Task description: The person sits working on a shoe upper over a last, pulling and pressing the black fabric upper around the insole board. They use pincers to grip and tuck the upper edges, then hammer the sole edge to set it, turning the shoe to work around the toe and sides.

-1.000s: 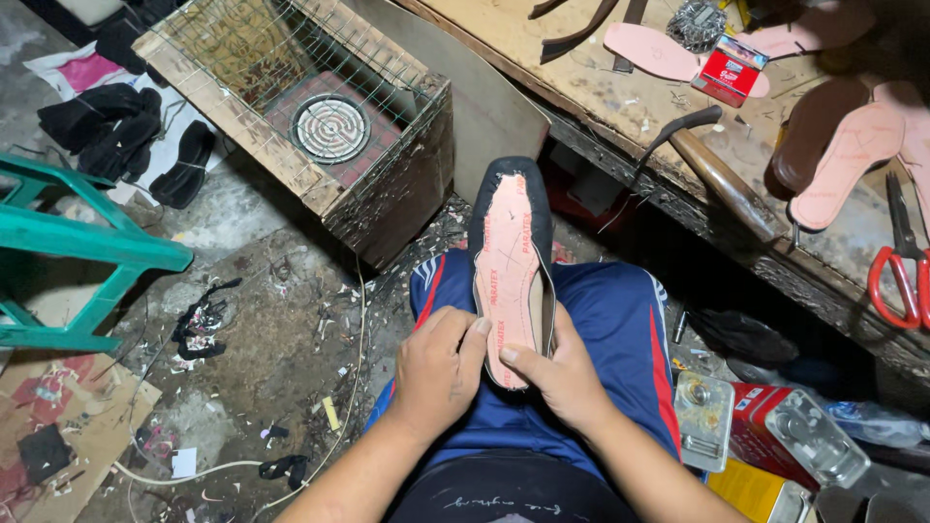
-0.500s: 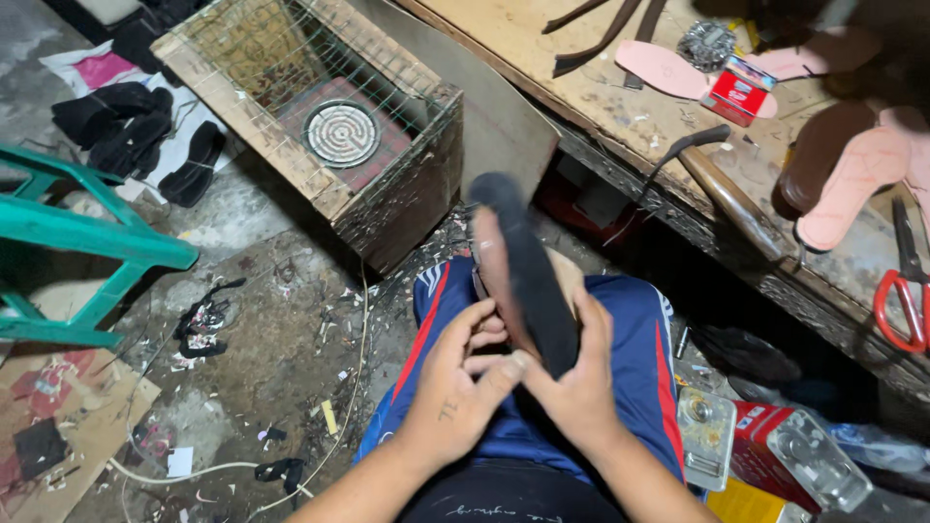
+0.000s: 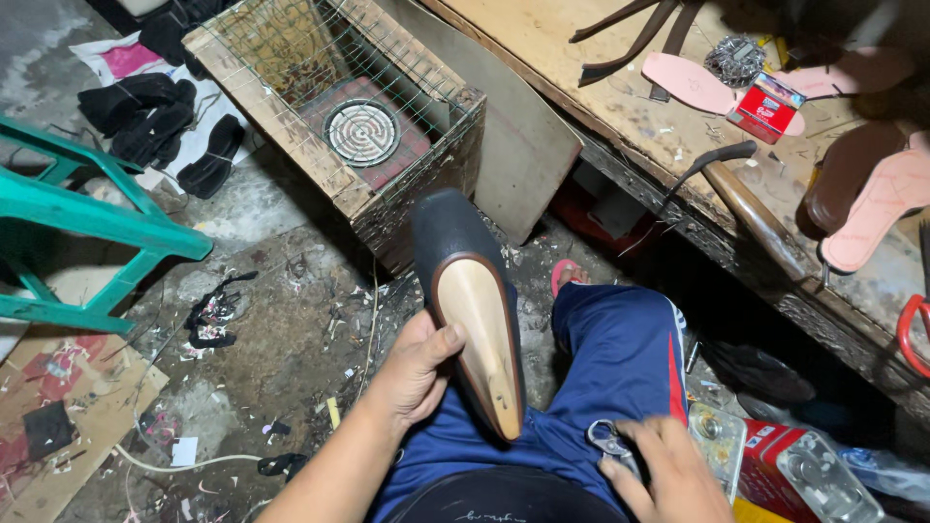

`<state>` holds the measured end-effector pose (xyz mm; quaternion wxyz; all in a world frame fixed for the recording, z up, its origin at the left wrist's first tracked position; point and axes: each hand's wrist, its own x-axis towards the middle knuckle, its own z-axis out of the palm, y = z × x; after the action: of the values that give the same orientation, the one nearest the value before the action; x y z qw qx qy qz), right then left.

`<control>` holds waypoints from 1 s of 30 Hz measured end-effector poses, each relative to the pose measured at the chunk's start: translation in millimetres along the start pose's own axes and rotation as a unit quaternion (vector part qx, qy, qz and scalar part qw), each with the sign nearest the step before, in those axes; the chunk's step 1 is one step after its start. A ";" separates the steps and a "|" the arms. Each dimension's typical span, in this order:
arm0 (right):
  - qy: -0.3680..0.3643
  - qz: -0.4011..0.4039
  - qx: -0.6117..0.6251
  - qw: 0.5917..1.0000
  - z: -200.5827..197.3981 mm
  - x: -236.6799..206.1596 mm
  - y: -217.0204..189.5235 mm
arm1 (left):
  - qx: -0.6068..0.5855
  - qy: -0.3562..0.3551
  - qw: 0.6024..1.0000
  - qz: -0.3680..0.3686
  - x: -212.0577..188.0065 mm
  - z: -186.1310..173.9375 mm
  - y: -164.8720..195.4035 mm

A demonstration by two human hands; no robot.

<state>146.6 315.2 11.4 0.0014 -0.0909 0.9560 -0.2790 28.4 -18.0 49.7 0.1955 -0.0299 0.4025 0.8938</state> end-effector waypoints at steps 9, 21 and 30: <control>-0.132 0.016 0.107 0.985 -51.0 5.6 -0.5 | 0.033 -0.088 0.993 -0.076 -1.2 20.0 -3.4; 0.080 0.167 0.252 0.950 -82.4 168.9 -64.9 | 0.035 -0.158 0.973 -0.167 8.1 47.5 -24.7; 0.032 0.231 0.656 0.718 2.6 86.7 -42.6 | -0.180 -0.078 0.980 0.038 34.5 26.1 6.3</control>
<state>68.9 263.4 36.1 0.0946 0.1651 0.5240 -0.8302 -3.1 8.5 64.5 0.1839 0.0203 0.2192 0.9580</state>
